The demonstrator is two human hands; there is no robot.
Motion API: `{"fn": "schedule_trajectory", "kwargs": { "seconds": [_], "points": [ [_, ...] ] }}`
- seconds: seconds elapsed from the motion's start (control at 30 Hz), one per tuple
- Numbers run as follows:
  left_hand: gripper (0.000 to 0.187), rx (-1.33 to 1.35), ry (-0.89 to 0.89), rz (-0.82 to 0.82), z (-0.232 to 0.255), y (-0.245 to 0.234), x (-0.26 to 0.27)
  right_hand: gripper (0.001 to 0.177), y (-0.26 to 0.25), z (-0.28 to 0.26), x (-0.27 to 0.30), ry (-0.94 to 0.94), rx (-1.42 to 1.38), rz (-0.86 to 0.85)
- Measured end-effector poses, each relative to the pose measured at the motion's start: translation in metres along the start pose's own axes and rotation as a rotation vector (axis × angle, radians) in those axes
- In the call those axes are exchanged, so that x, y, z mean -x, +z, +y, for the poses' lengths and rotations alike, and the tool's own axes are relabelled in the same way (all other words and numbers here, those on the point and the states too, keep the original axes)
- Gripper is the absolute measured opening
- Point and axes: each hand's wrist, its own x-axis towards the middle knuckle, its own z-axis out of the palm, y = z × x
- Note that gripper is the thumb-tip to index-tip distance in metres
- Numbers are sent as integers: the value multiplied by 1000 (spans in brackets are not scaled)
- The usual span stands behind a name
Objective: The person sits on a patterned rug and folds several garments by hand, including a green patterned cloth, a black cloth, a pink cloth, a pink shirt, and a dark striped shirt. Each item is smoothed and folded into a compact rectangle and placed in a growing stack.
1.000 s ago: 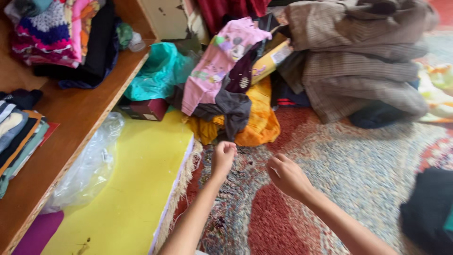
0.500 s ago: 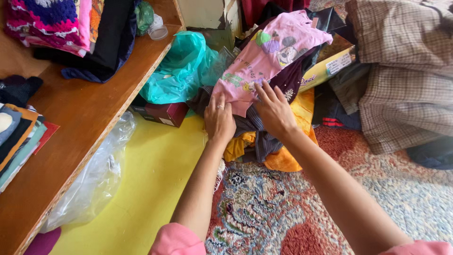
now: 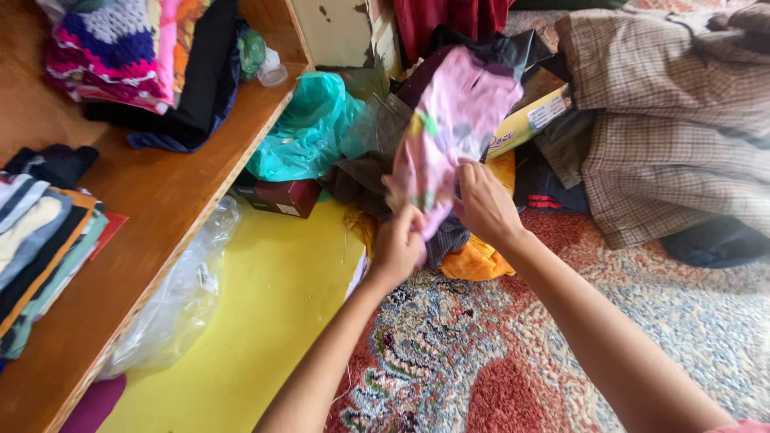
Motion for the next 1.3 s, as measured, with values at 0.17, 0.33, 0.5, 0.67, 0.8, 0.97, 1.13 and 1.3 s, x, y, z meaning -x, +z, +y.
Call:
{"fn": "schedule_trajectory", "kwargs": {
  "seconds": [0.17, 0.33, 0.5, 0.67, 0.8, 0.97, 1.13, 1.3],
  "points": [
    [17, 392, 310, -108, 30, 11, 91, 13, -32, -13, 36, -136, -9, 108],
    [16, 520, 283, 17, 31, -8, 133, 16, -74, -7, 128, 212, 10, 8],
    [14, 407, 329, 51, 59, -2, 163, 17, -112, 20, 205, 277, -106, 209],
    [20, -119, 530, 105, 105, 4, 177, 17, -172, 60, 256, 353, -7, 234],
    [21, -165, 555, 116, 137, 5, 188, 16, -246, 75, 282, 243, 210, 138],
    [19, -88, 463, 15, 173, -13, 207, 19, -350, 68, 293, 100, 206, 160],
    [15, -25, 640, -86, 192, -34, 198, 20, -390, 75, 281, 309, -63, 5],
    [35, -498, 277, -185, 159, -6, 178, 16, -318, 115, 265, 174, 32, -187]
  ]
}}
